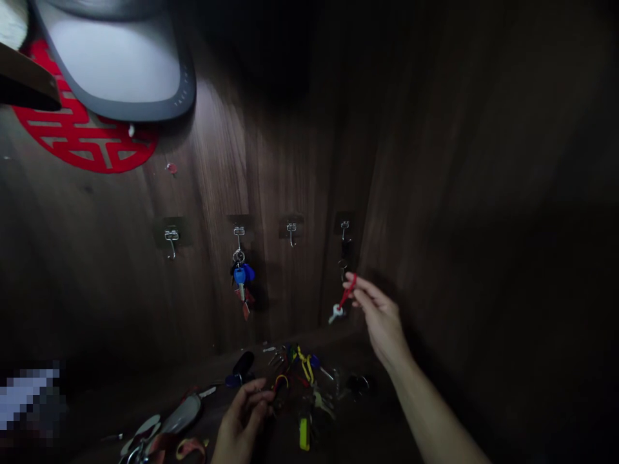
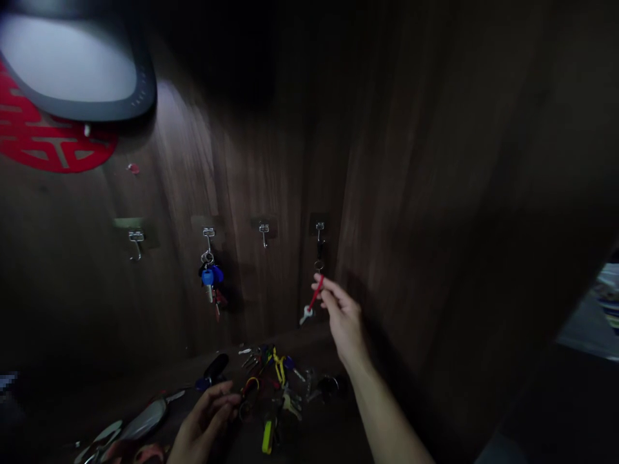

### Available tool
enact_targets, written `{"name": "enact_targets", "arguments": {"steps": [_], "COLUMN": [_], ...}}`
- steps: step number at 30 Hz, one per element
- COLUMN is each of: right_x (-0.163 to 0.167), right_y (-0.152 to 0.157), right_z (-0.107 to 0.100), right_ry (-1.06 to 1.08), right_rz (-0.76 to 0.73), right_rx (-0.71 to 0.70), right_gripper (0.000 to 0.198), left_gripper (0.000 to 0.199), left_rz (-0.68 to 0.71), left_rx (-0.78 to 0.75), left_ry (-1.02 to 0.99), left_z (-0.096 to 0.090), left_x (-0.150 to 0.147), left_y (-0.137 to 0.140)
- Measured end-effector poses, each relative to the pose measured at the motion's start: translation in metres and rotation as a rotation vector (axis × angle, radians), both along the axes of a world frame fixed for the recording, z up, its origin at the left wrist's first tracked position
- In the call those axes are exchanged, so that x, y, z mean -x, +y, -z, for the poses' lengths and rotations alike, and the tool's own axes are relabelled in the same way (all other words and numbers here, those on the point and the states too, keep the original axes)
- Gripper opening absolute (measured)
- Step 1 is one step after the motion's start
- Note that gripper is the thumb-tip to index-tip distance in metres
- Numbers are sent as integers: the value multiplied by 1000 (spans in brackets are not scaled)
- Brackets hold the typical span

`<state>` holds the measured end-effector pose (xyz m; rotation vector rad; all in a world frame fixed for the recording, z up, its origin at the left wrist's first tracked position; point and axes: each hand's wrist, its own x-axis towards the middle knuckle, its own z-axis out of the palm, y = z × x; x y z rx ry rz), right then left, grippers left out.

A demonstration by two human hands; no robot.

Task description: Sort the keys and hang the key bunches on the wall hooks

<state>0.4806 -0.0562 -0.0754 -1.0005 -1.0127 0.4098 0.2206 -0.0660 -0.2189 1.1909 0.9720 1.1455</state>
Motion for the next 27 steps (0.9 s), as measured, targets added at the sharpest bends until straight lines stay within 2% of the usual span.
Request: {"name": "enact_targets", "arguments": {"steps": [4, 10, 17, 24, 27], "right_x": [-21, -38, -42, -39, -40], "right_y": [26, 68, 94, 88, 89], "right_z": [-27, -46, -48, -43, -46], "right_ry": [-76, -88, -164, -133, -179], "right_rz": [155, 168, 201, 272, 243], "right_rx": [-123, -115, -115, -200, -165], "right_gripper": [39, 43, 43, 46, 47], "left_gripper": [57, 54, 55, 51, 51], "left_rz": [16, 30, 44, 54, 52], "left_rx": [-13, -40, -58, -77, -87], "left_ry": [21, 32, 29, 73, 83], "left_z": [4, 7, 7, 6, 6], "left_x": [0, -1, -1, 0, -1], "left_y": [0, 1, 2, 2, 2]}}
